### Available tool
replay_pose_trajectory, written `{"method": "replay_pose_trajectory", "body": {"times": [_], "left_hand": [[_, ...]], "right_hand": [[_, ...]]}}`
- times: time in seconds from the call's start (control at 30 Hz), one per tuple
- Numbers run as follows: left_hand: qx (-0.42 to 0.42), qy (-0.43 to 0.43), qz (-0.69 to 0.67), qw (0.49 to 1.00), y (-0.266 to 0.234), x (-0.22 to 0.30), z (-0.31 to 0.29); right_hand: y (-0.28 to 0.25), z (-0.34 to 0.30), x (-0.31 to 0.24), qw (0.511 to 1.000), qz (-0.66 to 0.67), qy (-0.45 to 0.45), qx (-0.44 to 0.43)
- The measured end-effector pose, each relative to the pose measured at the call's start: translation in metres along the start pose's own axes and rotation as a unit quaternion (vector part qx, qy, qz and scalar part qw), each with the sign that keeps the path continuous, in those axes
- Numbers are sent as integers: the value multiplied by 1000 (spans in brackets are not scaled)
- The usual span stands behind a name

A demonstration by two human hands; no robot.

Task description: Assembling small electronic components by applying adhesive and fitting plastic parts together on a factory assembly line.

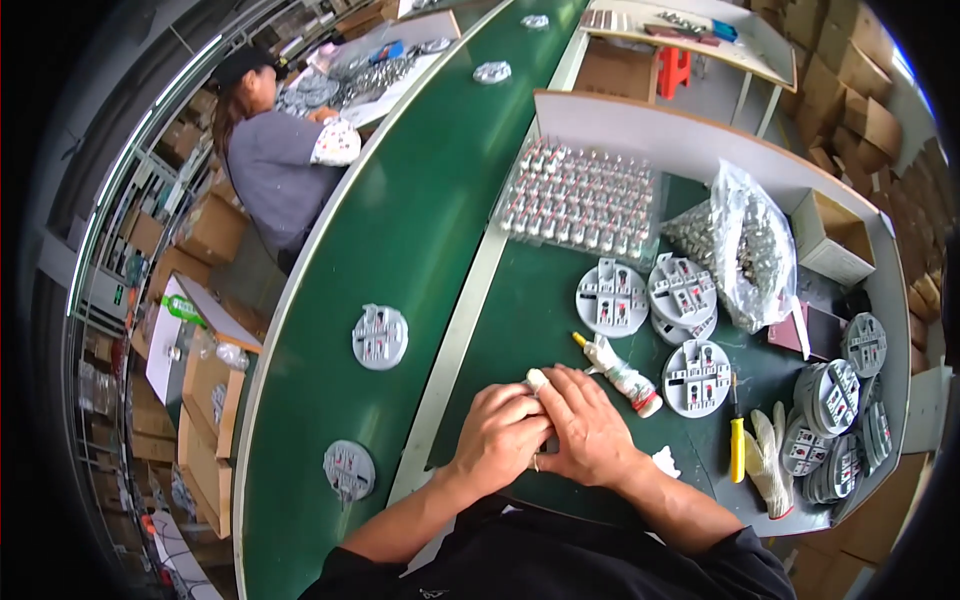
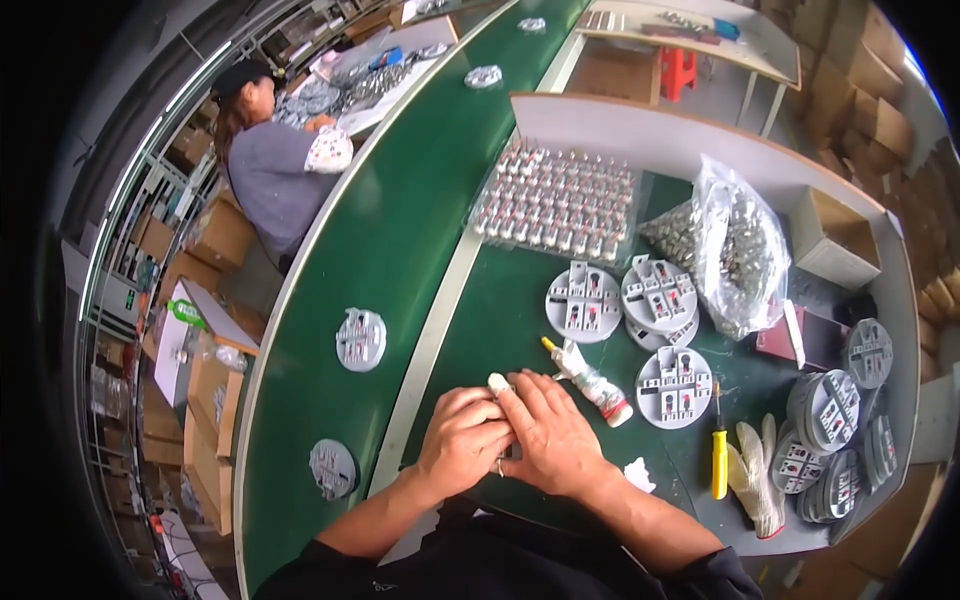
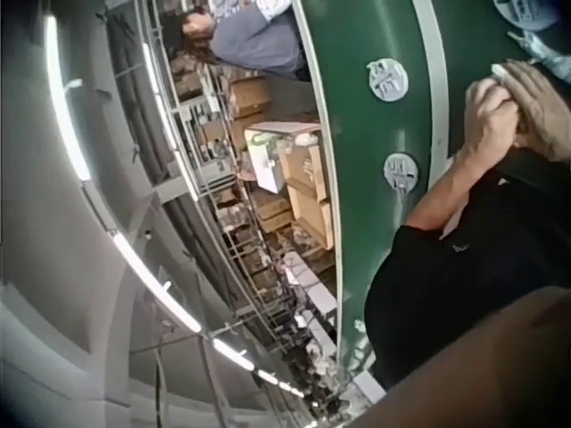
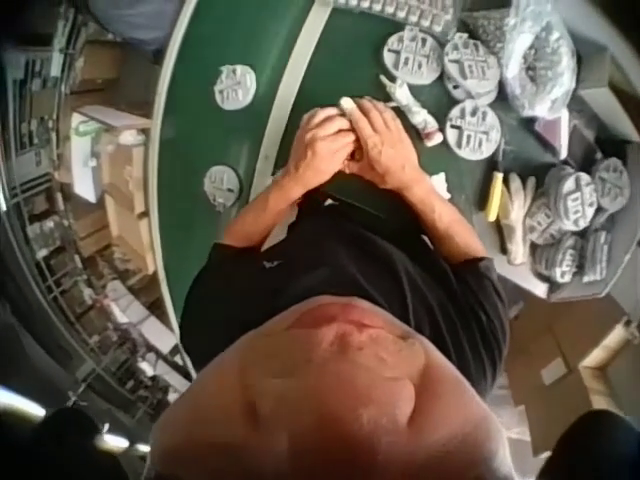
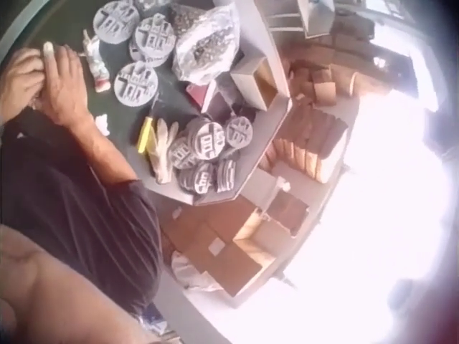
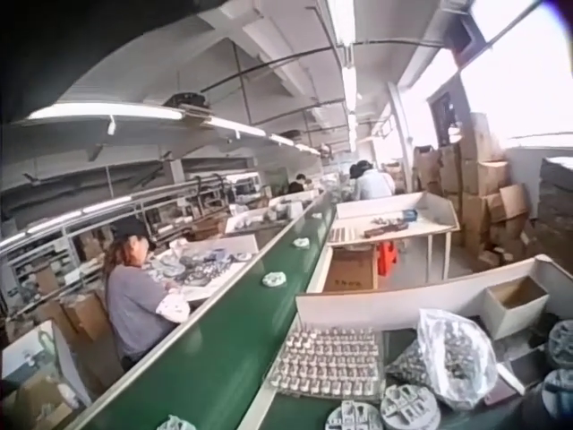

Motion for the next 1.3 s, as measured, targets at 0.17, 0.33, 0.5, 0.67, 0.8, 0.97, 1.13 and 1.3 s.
{"method": "replay_pose_trajectory", "body": {"times": [0.17, 0.33, 0.5, 0.67, 0.8, 0.97, 1.13, 1.3], "left_hand": [[64, -97, 6, 993, 12, 5, -10], [88, -70, 23, 993, 14, 4, -12], [57, -40, 25, 997, 13, 5, -11], [89, -61, 62, 992, 7, 10, -15], [23, -12, 20, 999, 3, -2, 1], [125, -120, 11, 985, 17, 9, -18], [87, -38, 34, 995, 6, 1, -7], [-12, 22, 18, 1000, 3, -3, 5]], "right_hand": [[1, 0, -1, 1000, 2, -3, -3], [2, 3, 0, 1000, 1, -6, 7], [3, -1, 3, 1000, -2, -8, 3], [6, -1, 4, 1000, 0, -15, 10], [1, -3, 6, 1000, 2, -12, -2], [7, 0, 5, 999, 14, -33, 6], [1, -1, 3, 999, 4, -40, -9], [2, 1, 5, 1000, 7, -19, -18]]}}
Point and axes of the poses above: each hand's wrist, its own z-axis towards the middle knuckle, its own y-axis out of the palm, x = y × z, the point moved 3 cm from there along z, towards the middle knuckle, and after that the axes turned 8 degrees about -y, right-handed, at the moved point
